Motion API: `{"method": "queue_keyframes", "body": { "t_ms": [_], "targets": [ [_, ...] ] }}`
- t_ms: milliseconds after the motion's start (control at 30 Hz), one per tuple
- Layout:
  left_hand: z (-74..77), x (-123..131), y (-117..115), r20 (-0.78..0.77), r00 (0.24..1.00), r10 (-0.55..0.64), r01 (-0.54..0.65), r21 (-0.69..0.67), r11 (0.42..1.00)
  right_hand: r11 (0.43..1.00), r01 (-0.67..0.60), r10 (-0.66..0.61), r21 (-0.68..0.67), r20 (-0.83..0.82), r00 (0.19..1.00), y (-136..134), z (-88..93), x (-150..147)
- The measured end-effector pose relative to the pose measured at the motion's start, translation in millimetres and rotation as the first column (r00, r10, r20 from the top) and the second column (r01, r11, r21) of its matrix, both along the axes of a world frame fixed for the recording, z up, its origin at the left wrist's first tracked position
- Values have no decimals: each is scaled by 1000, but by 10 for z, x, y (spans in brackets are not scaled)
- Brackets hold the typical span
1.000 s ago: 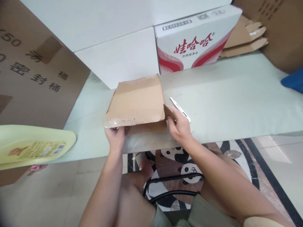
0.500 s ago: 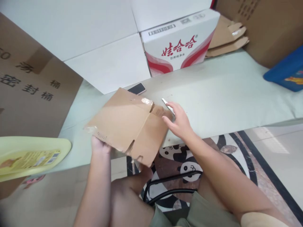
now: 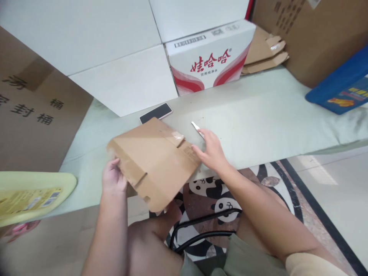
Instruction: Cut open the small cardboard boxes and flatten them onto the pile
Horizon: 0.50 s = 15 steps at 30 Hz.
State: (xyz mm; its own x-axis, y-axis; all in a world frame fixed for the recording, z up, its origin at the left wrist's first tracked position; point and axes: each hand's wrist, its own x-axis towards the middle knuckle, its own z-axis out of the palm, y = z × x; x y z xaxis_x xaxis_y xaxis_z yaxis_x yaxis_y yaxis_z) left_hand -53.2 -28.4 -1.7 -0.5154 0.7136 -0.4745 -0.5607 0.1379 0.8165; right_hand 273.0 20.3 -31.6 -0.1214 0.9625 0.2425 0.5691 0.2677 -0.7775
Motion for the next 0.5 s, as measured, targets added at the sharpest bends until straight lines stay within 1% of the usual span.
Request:
{"method": "queue_keyframes", "body": {
  "t_ms": [33,67,100,133,167,200,233,267,333,367,433,467,500],
  "targets": [
    [-2,-27,7,6,1000,19,-19,59,998,997,51,-57,-60,-113,992,-10,20,25],
    [-7,-38,12,5,1000,29,-29,118,993,988,38,-71,-151,-219,973,-36,45,31],
    [-14,-29,17,1,1000,26,-25,164,986,966,-42,-44,-256,-321,946,-77,76,17],
    [-22,-1,23,-5,1000,10,-8,192,981,923,-162,-2,-349,-424,906,-129,113,-16],
    [-26,46,27,-6,1000,-16,17,206,978,866,-279,24,-415,-523,852,-188,154,-62],
    [-25,107,31,-1,999,-45,44,208,977,815,-358,11,-455,-606,795,-250,198,-111],
    [-15,177,32,10,997,-77,73,200,977,789,-384,-40,-479,-664,746,-310,247,-151],
    [4,251,31,26,993,-115,108,188,976,789,-365,-111,-494,-699,707,-367,297,-167],
    [68,383,17,55,979,-198,186,175,967,820,-246,-249,-517,-708,661,-471,399,-82],
    [106,432,5,62,969,-240,227,174,958,837,-160,-304,-524,-687,660,-523,448,32],
    [175,487,-20,52,950,-308,295,172,940,862,70,-405,-502,-600,690,-632,542,400],
    [197,495,-29,38,944,-328,317,170,933,863,197,-452,-465,-536,714,-688,591,633],
    [207,493,-34,24,940,-341,332,166,928,850,330,-504,-410,-455,734,-740,646,879]
  ]
}}
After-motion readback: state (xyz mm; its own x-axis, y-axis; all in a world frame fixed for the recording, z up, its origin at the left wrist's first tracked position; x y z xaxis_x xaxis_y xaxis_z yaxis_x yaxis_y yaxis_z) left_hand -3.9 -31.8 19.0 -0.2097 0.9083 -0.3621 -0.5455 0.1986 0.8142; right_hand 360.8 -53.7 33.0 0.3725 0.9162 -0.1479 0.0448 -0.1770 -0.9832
